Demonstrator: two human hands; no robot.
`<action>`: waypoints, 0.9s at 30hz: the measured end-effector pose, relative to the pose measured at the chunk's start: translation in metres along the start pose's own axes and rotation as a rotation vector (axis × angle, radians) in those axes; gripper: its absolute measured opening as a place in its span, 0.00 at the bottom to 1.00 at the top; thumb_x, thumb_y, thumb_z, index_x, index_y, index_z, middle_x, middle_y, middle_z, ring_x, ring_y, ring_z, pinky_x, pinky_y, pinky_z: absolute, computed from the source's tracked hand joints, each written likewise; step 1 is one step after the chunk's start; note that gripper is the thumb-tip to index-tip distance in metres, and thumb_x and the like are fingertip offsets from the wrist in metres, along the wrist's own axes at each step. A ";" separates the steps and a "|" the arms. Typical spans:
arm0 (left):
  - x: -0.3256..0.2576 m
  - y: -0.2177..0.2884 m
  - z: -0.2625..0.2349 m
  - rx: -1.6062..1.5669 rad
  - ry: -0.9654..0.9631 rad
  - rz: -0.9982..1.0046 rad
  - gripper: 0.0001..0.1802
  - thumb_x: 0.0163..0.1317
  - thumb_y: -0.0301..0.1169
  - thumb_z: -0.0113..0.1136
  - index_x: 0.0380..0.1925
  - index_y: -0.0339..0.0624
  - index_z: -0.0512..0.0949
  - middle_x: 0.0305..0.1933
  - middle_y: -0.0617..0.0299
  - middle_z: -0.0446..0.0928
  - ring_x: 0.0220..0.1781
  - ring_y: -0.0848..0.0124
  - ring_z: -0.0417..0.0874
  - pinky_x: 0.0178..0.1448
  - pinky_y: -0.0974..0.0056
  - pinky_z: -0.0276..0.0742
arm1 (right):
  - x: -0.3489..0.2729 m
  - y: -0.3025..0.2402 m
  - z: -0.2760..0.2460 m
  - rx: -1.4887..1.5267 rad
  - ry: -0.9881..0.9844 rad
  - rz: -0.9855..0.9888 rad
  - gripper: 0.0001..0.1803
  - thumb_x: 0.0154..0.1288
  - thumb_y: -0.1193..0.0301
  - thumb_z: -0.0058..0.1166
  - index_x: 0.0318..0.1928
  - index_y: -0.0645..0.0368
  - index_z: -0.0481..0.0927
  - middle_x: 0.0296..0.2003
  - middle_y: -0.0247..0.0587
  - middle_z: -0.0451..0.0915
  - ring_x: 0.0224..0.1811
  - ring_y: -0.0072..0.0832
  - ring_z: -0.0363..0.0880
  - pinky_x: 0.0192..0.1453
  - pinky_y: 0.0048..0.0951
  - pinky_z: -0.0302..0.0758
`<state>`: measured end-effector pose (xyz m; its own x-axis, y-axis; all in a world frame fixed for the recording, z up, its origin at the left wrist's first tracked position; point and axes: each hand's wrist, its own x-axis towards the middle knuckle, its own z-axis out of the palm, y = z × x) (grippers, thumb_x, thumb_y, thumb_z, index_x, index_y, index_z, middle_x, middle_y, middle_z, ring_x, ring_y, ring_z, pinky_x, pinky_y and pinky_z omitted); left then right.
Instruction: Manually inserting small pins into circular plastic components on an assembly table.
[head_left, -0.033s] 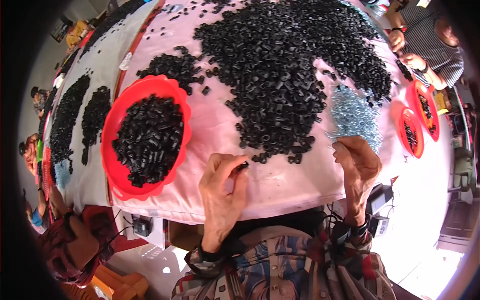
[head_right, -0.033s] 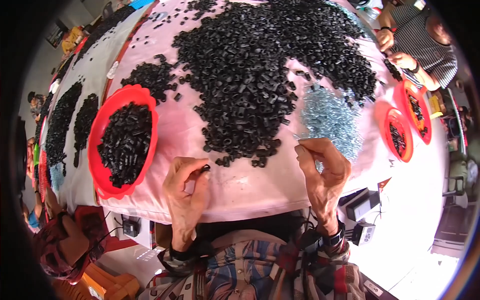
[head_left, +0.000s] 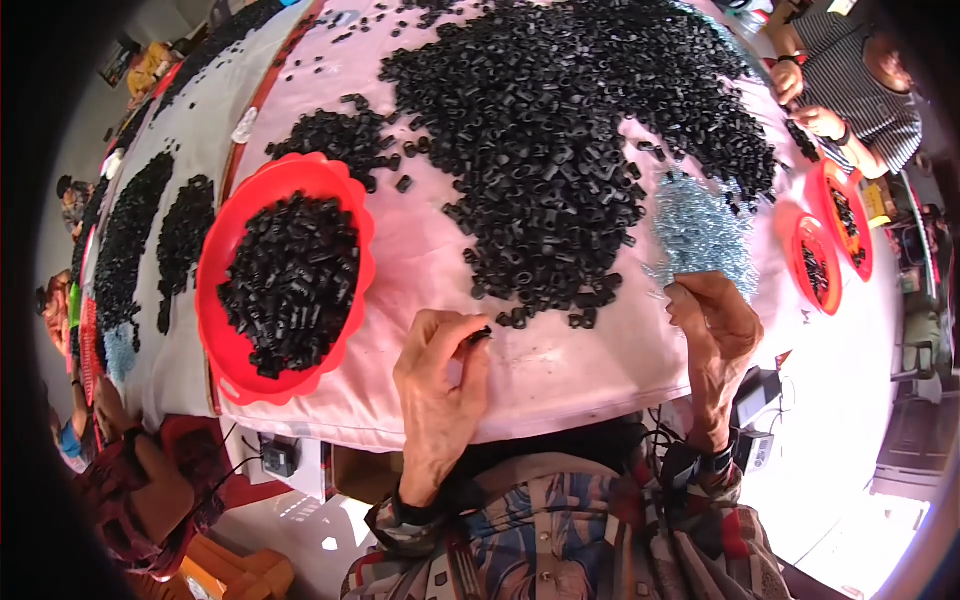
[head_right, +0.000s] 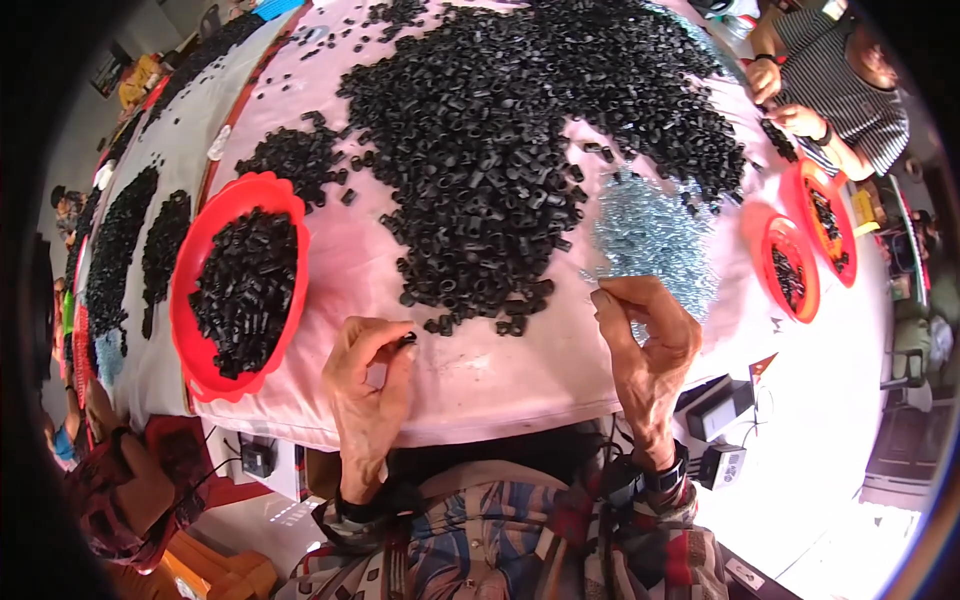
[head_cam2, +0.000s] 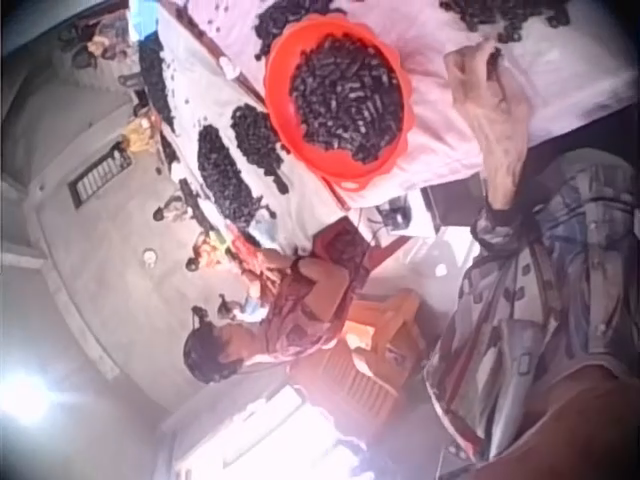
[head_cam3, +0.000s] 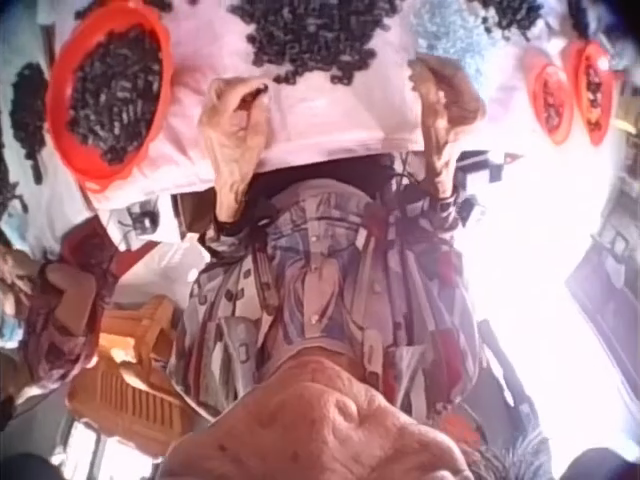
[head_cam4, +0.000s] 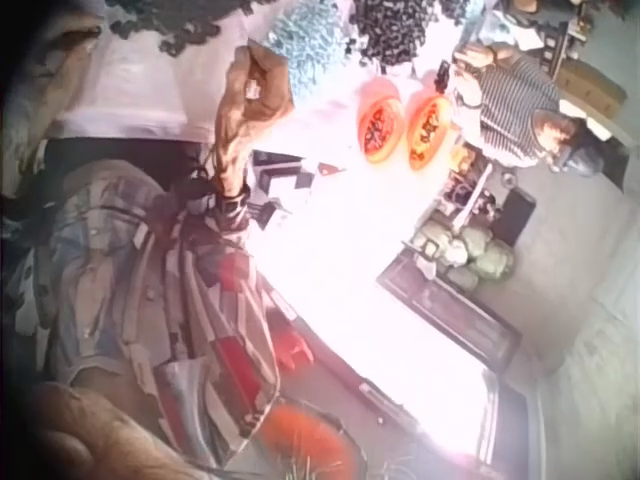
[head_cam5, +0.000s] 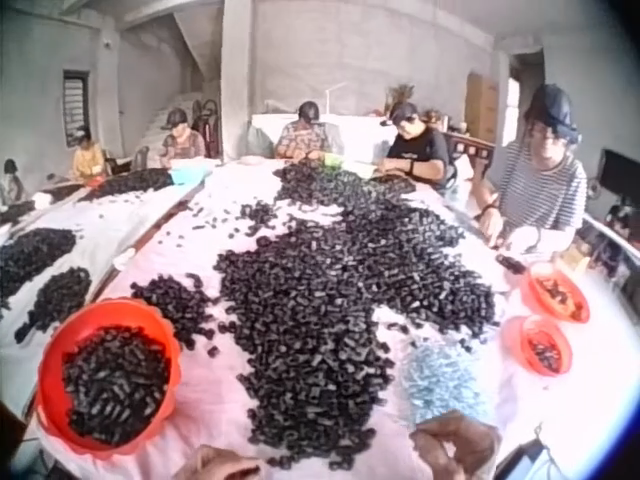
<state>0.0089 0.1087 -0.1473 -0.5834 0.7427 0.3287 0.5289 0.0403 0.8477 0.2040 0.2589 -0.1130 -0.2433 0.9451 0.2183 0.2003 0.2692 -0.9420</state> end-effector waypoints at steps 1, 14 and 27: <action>-0.001 0.001 0.001 -0.018 -0.004 0.005 0.15 0.55 0.13 0.61 0.43 0.37 0.81 0.38 0.56 0.77 0.33 0.67 0.81 0.37 0.67 0.77 | 0.001 0.001 -0.004 -0.065 0.009 -0.023 0.06 0.58 0.84 0.60 0.38 0.67 0.83 0.33 0.39 0.84 0.33 0.22 0.81 0.42 0.24 0.78; -0.006 -0.003 0.001 -0.056 0.092 0.042 0.13 0.56 0.14 0.60 0.41 0.35 0.80 0.40 0.53 0.79 0.39 0.64 0.84 0.42 0.65 0.80 | 0.026 0.014 0.006 -0.661 -0.127 -0.491 0.06 0.55 0.81 0.60 0.35 0.62 0.83 0.33 0.39 0.83 0.38 0.37 0.80 0.42 0.36 0.79; -0.006 -0.007 -0.003 -0.220 0.139 0.090 0.16 0.54 0.12 0.63 0.43 0.35 0.80 0.42 0.54 0.80 0.41 0.67 0.84 0.45 0.68 0.82 | 0.026 0.013 0.020 -0.717 -0.162 -0.587 0.11 0.52 0.84 0.57 0.38 0.63 0.83 0.36 0.40 0.81 0.36 0.36 0.80 0.40 0.34 0.80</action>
<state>0.0066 0.1024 -0.1542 -0.6274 0.6372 0.4476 0.4446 -0.1789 0.8777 0.1812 0.2834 -0.1245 -0.6095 0.5988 0.5196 0.5271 0.7956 -0.2987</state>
